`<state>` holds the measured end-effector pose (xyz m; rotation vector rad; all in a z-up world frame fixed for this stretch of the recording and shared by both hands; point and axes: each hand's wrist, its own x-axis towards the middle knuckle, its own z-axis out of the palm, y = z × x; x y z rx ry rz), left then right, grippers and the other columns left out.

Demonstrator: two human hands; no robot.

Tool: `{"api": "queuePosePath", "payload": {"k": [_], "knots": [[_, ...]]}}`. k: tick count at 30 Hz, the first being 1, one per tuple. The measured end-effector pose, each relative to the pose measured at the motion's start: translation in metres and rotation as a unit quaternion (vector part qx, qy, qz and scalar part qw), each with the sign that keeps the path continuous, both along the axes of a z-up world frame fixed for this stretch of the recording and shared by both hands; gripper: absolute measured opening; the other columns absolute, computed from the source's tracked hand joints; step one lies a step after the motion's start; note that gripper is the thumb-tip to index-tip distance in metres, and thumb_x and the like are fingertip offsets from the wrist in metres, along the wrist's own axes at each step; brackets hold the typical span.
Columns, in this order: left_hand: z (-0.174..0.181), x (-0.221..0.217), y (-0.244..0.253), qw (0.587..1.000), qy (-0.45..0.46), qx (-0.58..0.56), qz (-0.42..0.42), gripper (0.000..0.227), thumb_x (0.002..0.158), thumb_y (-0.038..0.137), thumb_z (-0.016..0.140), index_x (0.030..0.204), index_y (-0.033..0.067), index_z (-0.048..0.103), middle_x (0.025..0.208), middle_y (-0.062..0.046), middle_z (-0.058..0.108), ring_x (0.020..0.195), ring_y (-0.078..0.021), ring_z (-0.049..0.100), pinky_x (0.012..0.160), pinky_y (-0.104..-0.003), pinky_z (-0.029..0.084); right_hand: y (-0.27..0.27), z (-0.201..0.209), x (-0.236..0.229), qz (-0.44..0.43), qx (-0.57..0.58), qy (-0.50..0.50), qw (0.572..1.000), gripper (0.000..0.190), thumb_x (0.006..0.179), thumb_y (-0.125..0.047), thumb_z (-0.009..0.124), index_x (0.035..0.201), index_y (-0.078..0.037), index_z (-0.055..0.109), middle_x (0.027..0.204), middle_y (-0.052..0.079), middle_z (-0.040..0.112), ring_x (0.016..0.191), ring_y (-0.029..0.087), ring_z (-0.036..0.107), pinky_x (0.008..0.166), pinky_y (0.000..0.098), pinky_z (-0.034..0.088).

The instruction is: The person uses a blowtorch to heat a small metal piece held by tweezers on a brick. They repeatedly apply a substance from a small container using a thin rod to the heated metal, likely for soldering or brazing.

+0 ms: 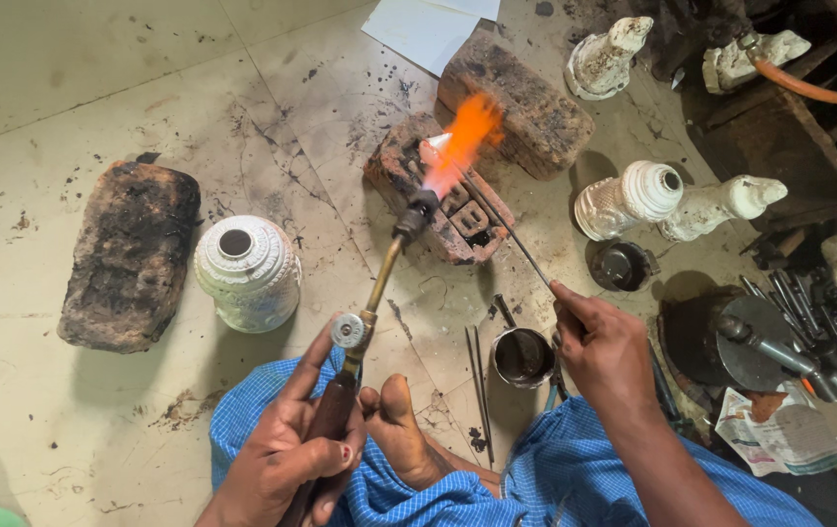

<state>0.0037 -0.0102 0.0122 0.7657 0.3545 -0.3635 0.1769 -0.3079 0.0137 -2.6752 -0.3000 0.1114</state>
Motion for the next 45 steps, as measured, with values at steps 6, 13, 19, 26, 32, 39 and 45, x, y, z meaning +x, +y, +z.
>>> {"api": "queuePosePath", "payload": {"k": [6,13,19,26,32,39,45], "knots": [[0.008,-0.014,0.017,0.979,-0.178,0.002,0.097,0.111,0.082,-0.010,0.060,0.172,0.0242,0.003,0.088,-0.017,0.058,0.057,-0.0114,0.056,0.040,-0.022,0.050,0.000,0.006,-0.004,-0.039,0.005,0.031,0.999,0.040,0.090,-0.006,0.070,0.127,-0.019,0.073,0.087,0.007,0.077,0.067,0.016,0.071,0.064,0.0349,0.059],[-0.006,-0.016,0.013,0.988,-0.140,-0.026,0.053,0.111,0.081,-0.009,0.061,0.170,0.0234,0.004,0.087,-0.016,0.059,0.053,-0.0113,0.054,0.041,-0.022,0.048,0.003,0.006,-0.003,-0.013,0.008,-0.001,1.000,0.039,0.089,-0.006,0.071,0.127,-0.017,0.073,0.089,0.009,0.077,0.069,0.016,0.073,0.067,0.0353,0.058],[-0.012,-0.011,0.003,0.999,-0.053,0.005,0.012,0.117,0.073,-0.007,0.061,0.170,0.0277,0.007,0.080,-0.013,0.062,0.047,-0.0101,0.052,0.038,-0.021,0.046,0.006,0.008,-0.001,-0.033,0.019,0.020,0.999,0.040,0.090,-0.005,0.070,0.128,-0.017,0.072,0.091,0.008,0.077,0.069,0.016,0.073,0.065,0.0323,0.059],[-0.005,-0.012,0.014,0.997,-0.036,0.006,0.073,0.116,0.071,-0.006,0.060,0.169,0.0279,0.010,0.075,-0.014,0.062,0.036,-0.0105,0.050,0.029,-0.023,0.043,0.008,0.016,-0.007,-0.083,0.070,0.071,0.992,0.045,0.088,-0.002,0.067,0.130,-0.018,0.072,0.091,0.008,0.078,0.064,0.014,0.073,0.060,0.0303,0.061],[-0.008,-0.009,0.008,1.000,-0.006,0.000,0.025,0.119,0.071,-0.010,0.059,0.171,0.0315,0.009,0.078,-0.016,0.062,0.039,-0.0110,0.050,0.031,-0.023,0.044,0.014,0.027,-0.016,-0.162,0.023,0.153,0.975,0.042,0.093,-0.008,0.066,0.131,-0.025,0.071,0.093,0.006,0.079,0.061,0.013,0.074,0.059,0.0302,0.061],[-0.005,-0.012,0.015,0.988,-0.141,-0.030,0.059,0.110,0.082,-0.008,0.061,0.172,0.0238,0.006,0.087,-0.016,0.060,0.046,-0.0102,0.051,0.037,-0.022,0.045,0.014,0.026,-0.023,-0.118,0.074,0.097,0.986,0.039,0.092,-0.007,0.067,0.129,-0.018,0.072,0.086,0.009,0.079,0.059,0.013,0.073,0.056,0.0304,0.058],[0.009,-0.020,0.031,0.969,-0.202,-0.030,0.142,0.106,0.087,-0.004,0.065,0.172,0.0207,0.006,0.084,-0.017,0.056,0.049,-0.0137,0.052,0.041,-0.022,0.047,0.012,0.022,-0.018,-0.104,0.069,0.093,0.988,0.040,0.090,-0.006,0.068,0.129,-0.017,0.072,0.085,0.007,0.077,0.059,0.011,0.072,0.056,0.0288,0.058]]}}
